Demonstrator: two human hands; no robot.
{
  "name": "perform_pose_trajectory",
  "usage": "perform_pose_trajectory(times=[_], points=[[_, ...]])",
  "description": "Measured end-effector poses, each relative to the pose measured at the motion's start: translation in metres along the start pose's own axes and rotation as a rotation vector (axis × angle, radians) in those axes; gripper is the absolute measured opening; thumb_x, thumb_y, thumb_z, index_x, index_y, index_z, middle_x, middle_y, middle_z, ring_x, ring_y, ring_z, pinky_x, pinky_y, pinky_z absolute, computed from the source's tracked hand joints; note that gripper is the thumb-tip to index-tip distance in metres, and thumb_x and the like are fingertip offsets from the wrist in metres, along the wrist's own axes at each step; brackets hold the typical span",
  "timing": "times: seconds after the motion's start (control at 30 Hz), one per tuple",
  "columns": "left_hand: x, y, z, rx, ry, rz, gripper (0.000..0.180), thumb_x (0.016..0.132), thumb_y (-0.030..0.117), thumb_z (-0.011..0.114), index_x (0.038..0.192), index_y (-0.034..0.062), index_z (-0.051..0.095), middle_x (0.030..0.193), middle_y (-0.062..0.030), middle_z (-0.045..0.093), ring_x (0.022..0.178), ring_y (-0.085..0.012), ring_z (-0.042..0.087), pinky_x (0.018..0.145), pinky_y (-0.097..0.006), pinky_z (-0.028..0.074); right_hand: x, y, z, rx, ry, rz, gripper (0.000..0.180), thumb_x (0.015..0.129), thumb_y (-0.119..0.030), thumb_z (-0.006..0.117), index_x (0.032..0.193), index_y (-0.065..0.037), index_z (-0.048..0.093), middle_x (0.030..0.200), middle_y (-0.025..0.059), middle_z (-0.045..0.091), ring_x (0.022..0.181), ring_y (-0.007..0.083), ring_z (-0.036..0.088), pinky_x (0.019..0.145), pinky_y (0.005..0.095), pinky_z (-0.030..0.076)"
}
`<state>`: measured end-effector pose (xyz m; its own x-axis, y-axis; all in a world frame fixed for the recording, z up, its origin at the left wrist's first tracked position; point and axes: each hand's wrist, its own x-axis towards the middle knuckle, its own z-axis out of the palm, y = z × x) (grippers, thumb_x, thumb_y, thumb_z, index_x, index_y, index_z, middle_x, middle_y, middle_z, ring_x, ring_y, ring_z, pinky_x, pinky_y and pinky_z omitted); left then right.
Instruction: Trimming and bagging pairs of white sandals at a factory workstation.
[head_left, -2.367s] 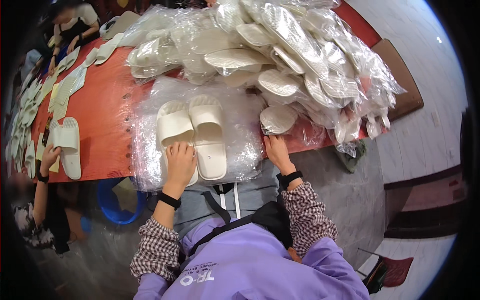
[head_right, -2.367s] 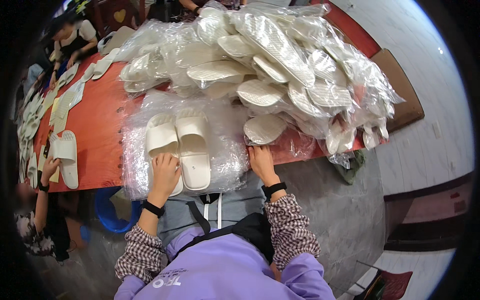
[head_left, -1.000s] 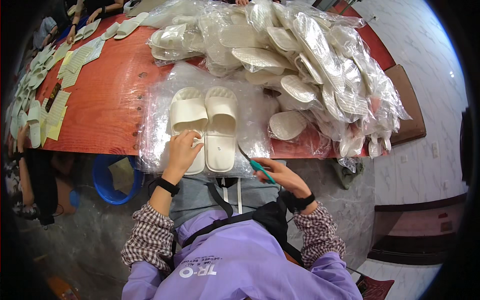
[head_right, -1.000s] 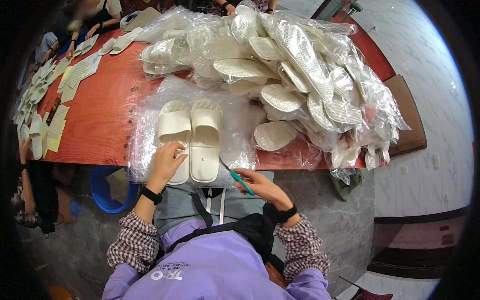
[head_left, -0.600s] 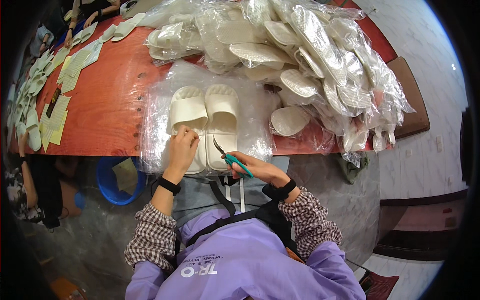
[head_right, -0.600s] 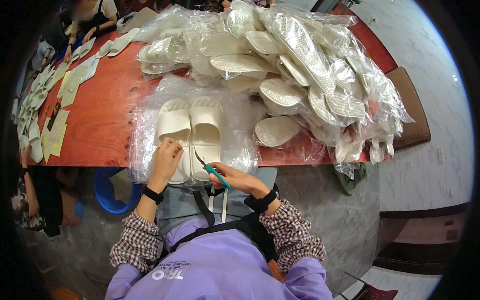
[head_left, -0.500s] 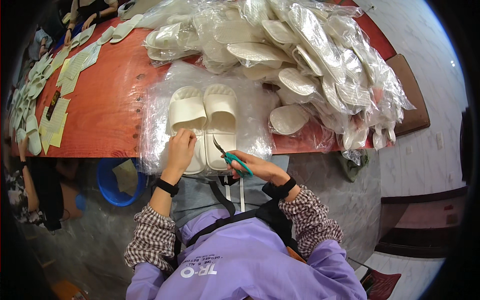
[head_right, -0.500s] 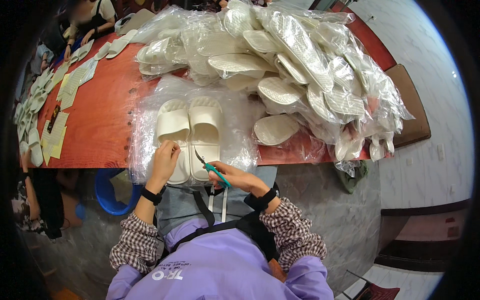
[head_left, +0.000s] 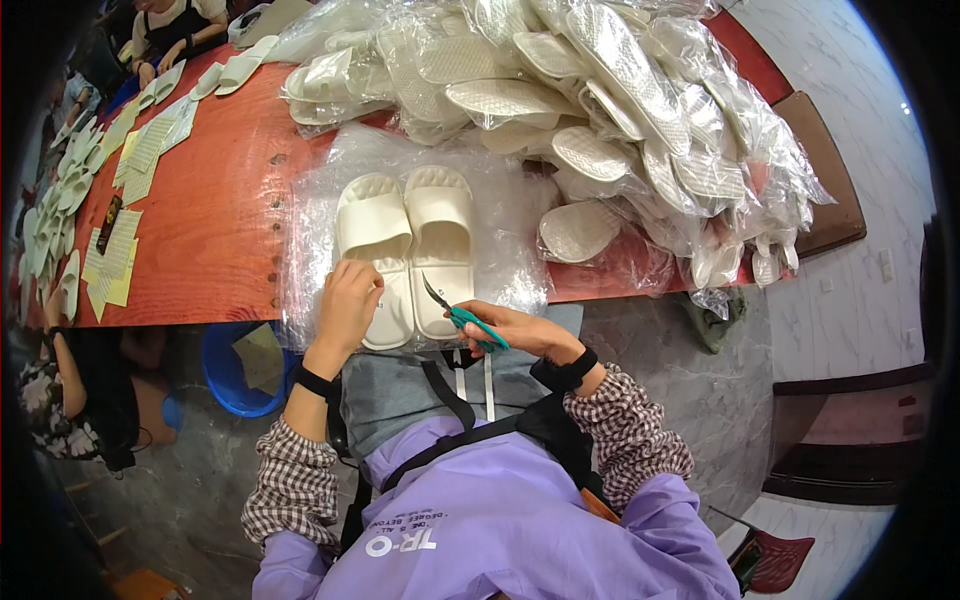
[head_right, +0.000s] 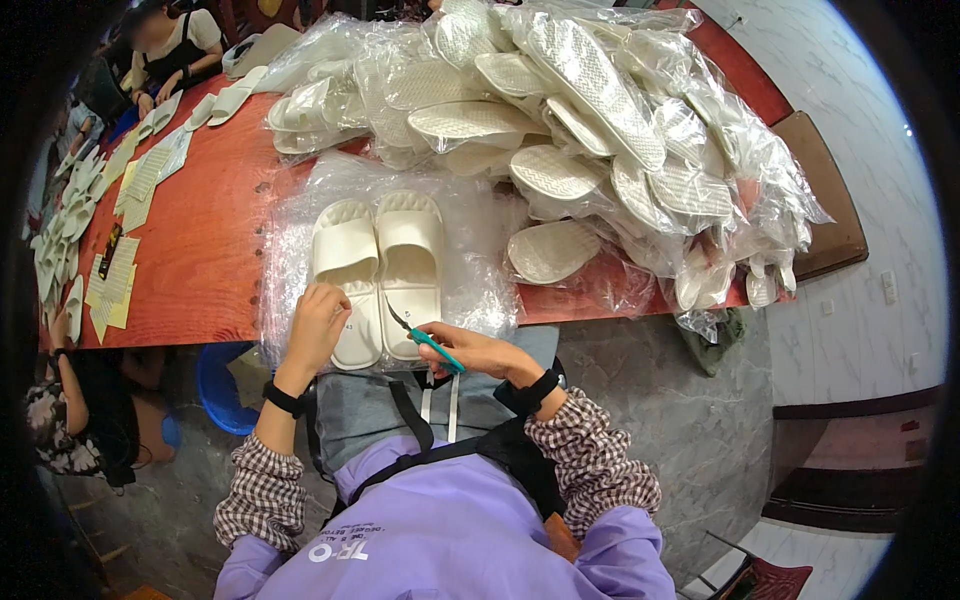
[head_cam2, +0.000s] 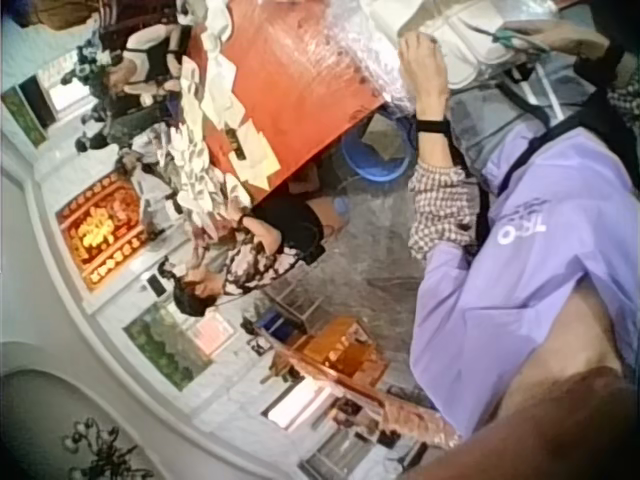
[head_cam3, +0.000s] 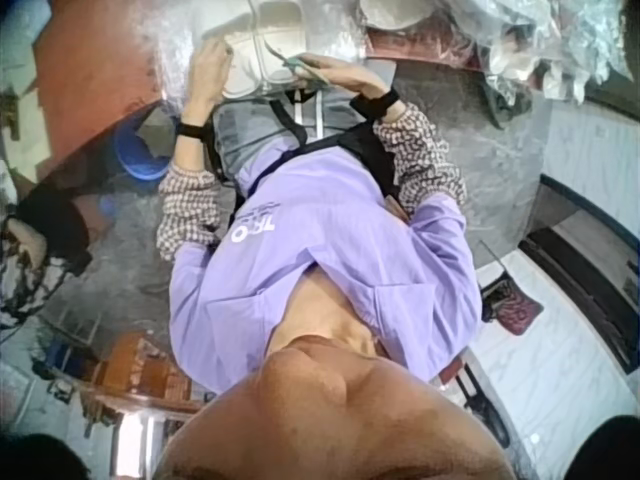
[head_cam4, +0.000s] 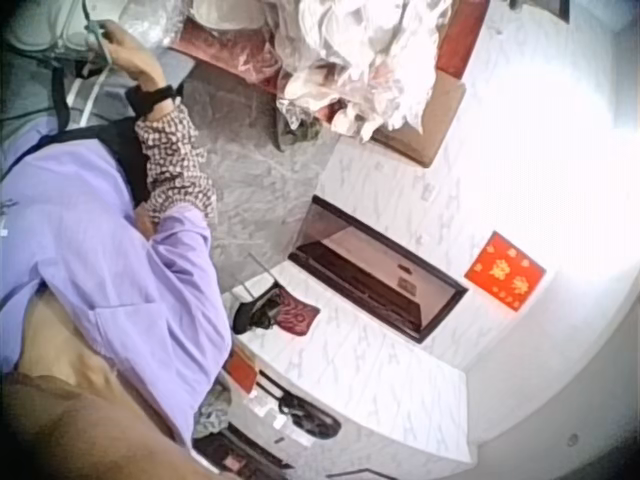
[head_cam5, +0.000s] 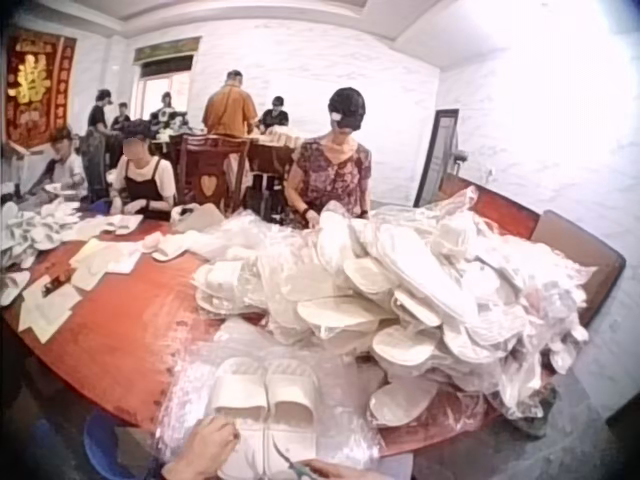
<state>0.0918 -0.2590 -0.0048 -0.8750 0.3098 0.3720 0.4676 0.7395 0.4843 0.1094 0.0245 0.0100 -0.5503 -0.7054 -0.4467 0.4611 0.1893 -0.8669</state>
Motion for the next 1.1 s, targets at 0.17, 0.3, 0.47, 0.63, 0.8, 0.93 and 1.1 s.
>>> perform_pose_trajectory(times=[0.17,0.3,0.47,0.63,0.8,0.93,1.1], points=[[0.001,0.000,-0.003,-0.322,0.060,-0.152,0.012,0.082,0.001,0.063,0.094,0.0000,0.060,0.083,-0.0119,0.056,0.084,-0.0303,0.057,0.075,-0.036,0.045,-0.002,-0.015,0.007,0.010,-0.075,-0.044,0.068,0.094,-0.053,0.055,0.138,-0.004,0.040,0.104,0.0017,0.054,0.090,0.0095,0.055,0.081,0.0247,0.048],[0.010,0.011,-0.012,-0.285,-0.017,-0.186,0.010,0.084,0.001,0.062,0.094,-0.0012,0.059,0.086,-0.0136,0.055,0.084,-0.0306,0.058,0.073,-0.038,0.046,0.014,-0.013,0.008,-0.001,-0.175,-0.064,0.068,0.093,-0.060,0.051,0.133,-0.006,0.044,0.104,0.0005,0.055,0.090,0.0090,0.053,0.081,0.0240,0.045],[0.008,0.006,-0.009,-0.222,0.084,-0.149,0.009,0.087,0.000,0.059,0.095,-0.0032,0.059,0.089,-0.0167,0.054,0.081,-0.0348,0.057,0.072,-0.040,0.047,0.040,-0.020,0.013,0.067,-0.170,0.027,0.069,0.090,-0.067,0.049,0.127,-0.009,0.046,0.107,0.0006,0.055,0.092,0.0085,0.054,0.079,0.0240,0.046],[0.010,0.001,-0.010,-0.192,0.087,-0.102,0.006,0.088,0.000,0.059,0.093,-0.0031,0.061,0.085,-0.0153,0.054,0.078,-0.0304,0.058,0.070,-0.036,0.046,0.054,-0.028,0.015,0.085,-0.087,0.020,0.073,0.088,-0.069,0.049,0.128,-0.008,0.046,0.102,0.0028,0.057,0.089,0.0099,0.056,0.081,0.0267,0.051],[0.008,-0.004,-0.009,-0.218,0.018,-0.120,0.008,0.085,0.000,0.062,0.092,-0.0024,0.062,0.085,-0.0138,0.053,0.078,-0.0290,0.059,0.070,-0.035,0.047,0.065,-0.021,0.006,0.010,-0.020,-0.052,0.051,0.094,-0.049,0.058,0.115,-0.003,0.057,0.085,0.0013,0.058,0.069,0.0085,0.055,0.061,0.0240,0.048],[0.000,-0.011,0.001,-0.188,-0.042,-0.174,0.010,0.083,0.000,0.064,0.093,-0.0020,0.063,0.085,-0.0128,0.052,0.077,-0.0276,0.059,0.070,-0.035,0.047,0.054,-0.020,0.007,-0.057,0.057,-0.058,0.040,0.093,-0.038,0.063,0.107,-0.001,0.060,0.076,-0.0001,0.057,0.062,0.0073,0.052,0.054,0.0231,0.044],[-0.001,-0.010,-0.001,-0.202,-0.006,-0.205,0.011,0.084,0.003,0.063,0.094,-0.0021,0.063,0.086,-0.0139,0.055,0.077,-0.0317,0.061,0.069,-0.038,0.049,0.036,-0.022,0.006,-0.140,0.151,-0.046,0.039,0.092,-0.032,0.066,0.110,0.002,0.060,0.073,0.0003,0.057,0.060,0.0058,0.051,0.052,0.0219,0.041]])
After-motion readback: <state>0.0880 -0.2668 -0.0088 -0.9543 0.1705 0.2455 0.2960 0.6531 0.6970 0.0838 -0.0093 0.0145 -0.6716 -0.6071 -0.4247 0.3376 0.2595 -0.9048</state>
